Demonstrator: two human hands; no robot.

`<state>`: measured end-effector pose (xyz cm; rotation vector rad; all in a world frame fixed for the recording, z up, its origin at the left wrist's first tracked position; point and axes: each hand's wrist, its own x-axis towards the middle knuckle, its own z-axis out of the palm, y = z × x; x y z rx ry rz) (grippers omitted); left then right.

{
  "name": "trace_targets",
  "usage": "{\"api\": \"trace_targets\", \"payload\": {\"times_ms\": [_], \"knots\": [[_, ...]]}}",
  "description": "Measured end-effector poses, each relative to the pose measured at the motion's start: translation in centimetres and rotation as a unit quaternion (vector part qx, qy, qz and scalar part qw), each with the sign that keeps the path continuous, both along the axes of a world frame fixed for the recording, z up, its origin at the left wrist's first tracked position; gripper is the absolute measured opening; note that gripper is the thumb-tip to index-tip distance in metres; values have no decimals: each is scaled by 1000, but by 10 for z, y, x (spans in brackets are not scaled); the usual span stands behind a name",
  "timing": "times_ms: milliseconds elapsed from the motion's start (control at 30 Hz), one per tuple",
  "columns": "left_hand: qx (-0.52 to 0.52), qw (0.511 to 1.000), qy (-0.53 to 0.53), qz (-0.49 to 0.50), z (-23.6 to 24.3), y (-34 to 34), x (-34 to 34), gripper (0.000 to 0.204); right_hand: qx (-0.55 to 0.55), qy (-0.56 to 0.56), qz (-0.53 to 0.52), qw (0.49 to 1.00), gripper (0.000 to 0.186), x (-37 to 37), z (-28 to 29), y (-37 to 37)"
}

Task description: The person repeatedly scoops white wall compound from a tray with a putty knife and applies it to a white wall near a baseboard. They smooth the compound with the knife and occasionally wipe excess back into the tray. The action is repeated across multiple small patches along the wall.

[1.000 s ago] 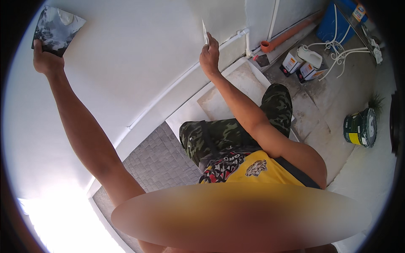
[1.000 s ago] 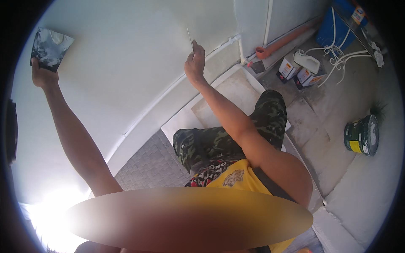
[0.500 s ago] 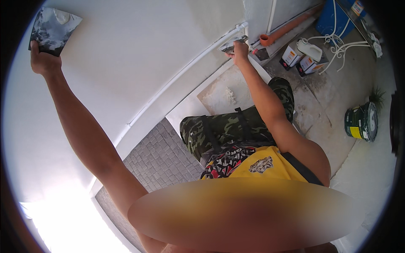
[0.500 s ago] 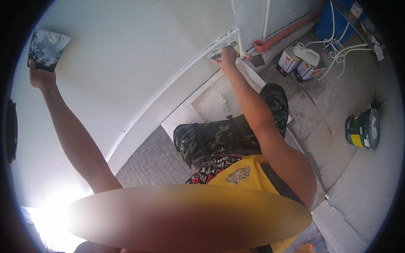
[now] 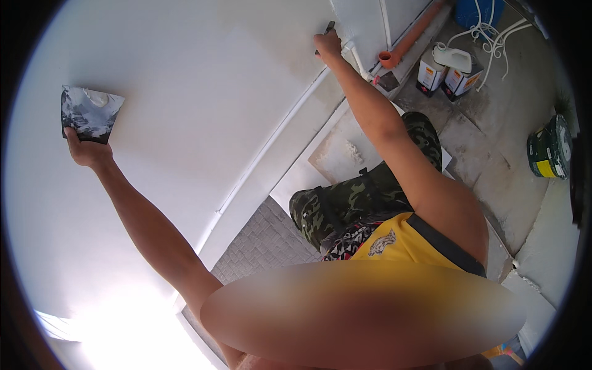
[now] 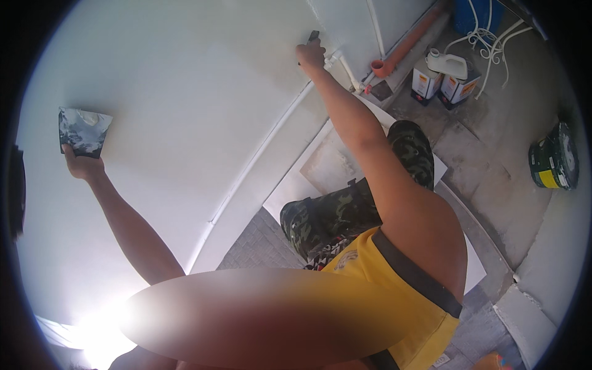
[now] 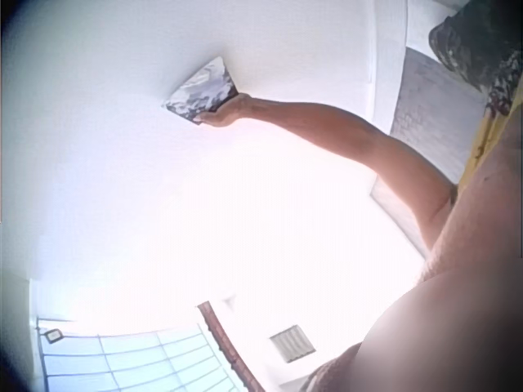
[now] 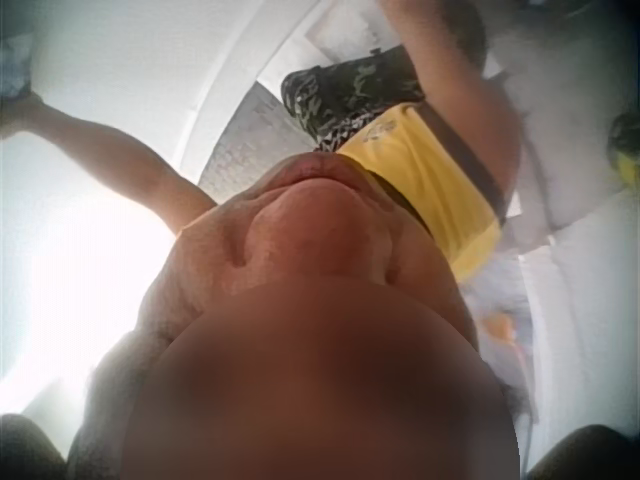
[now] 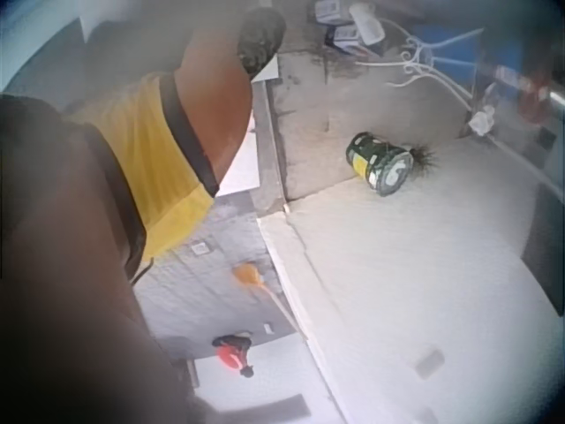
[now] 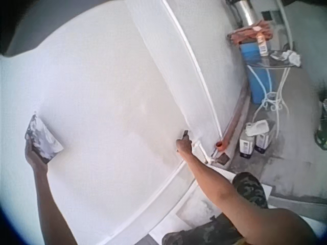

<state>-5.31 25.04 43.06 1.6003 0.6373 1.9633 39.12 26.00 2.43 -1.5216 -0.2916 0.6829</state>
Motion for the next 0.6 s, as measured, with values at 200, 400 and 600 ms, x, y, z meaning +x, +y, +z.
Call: {"api": "trace_targets", "payload": {"times_ms": [200, 400, 600], "knots": [[-14, 1000, 10, 7, -1, -11, 5, 53, -27, -363, -33, 931, 72, -67, 62, -45], [-20, 1000, 3, 5, 0, -10, 1, 52, -27, -119, -14, 992, 64, -71, -2, -76], [-23, 1000, 10, -5, 0, -6, -1, 53, -12, 81, -20, 996, 54, -33, -65, -21]]}}
